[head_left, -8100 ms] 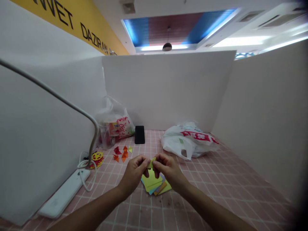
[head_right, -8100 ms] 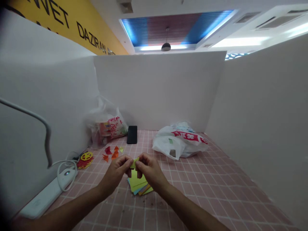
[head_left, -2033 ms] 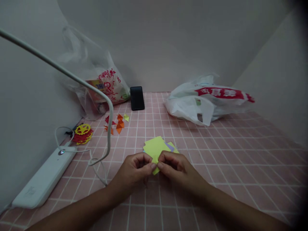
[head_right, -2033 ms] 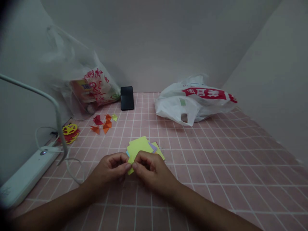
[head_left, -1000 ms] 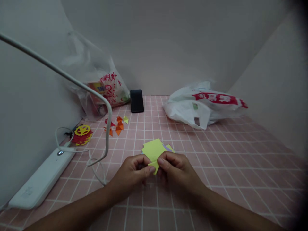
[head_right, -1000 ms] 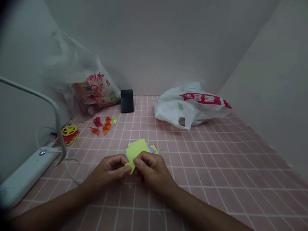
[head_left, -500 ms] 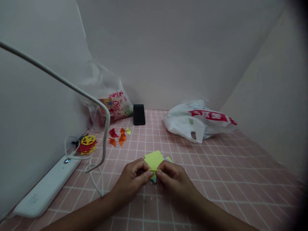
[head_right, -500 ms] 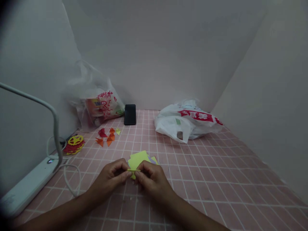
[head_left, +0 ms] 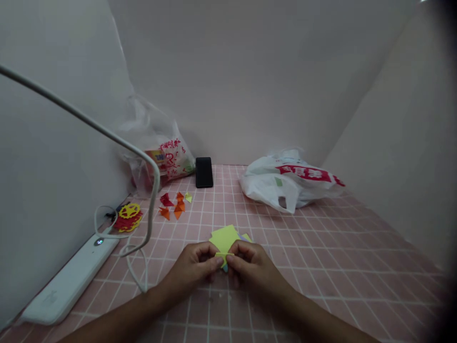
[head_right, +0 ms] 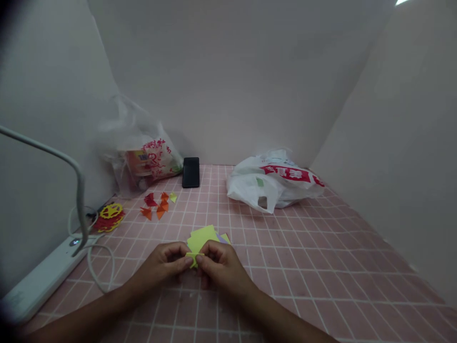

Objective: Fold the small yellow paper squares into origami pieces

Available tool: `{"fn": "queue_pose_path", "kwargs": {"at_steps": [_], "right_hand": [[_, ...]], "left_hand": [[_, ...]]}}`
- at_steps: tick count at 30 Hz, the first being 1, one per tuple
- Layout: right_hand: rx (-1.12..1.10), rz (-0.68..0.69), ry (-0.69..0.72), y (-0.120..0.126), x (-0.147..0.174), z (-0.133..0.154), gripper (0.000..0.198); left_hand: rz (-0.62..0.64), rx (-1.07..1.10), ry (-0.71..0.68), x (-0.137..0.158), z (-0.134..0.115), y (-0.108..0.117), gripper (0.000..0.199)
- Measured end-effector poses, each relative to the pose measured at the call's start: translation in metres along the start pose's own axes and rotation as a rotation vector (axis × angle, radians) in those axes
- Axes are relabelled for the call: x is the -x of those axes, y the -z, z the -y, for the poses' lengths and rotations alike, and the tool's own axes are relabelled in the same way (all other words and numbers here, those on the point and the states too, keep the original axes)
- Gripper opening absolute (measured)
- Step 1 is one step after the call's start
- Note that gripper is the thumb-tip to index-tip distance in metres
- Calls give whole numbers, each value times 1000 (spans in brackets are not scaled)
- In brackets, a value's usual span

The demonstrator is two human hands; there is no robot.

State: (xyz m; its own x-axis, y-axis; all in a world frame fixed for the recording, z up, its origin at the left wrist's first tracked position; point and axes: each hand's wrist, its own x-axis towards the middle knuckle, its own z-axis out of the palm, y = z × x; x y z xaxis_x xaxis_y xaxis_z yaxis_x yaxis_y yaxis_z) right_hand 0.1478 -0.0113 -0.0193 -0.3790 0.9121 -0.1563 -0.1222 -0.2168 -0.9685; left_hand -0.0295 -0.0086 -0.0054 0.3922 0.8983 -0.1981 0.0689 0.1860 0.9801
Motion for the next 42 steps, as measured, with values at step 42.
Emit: {"fn": "queue_pose_path", "kwargs": {"at_steps": [42], "right_hand": [[-118,-44,-20,0,-1,-3,34]], "left_hand": [[-168,7,-177,1,3,0,16]]}}
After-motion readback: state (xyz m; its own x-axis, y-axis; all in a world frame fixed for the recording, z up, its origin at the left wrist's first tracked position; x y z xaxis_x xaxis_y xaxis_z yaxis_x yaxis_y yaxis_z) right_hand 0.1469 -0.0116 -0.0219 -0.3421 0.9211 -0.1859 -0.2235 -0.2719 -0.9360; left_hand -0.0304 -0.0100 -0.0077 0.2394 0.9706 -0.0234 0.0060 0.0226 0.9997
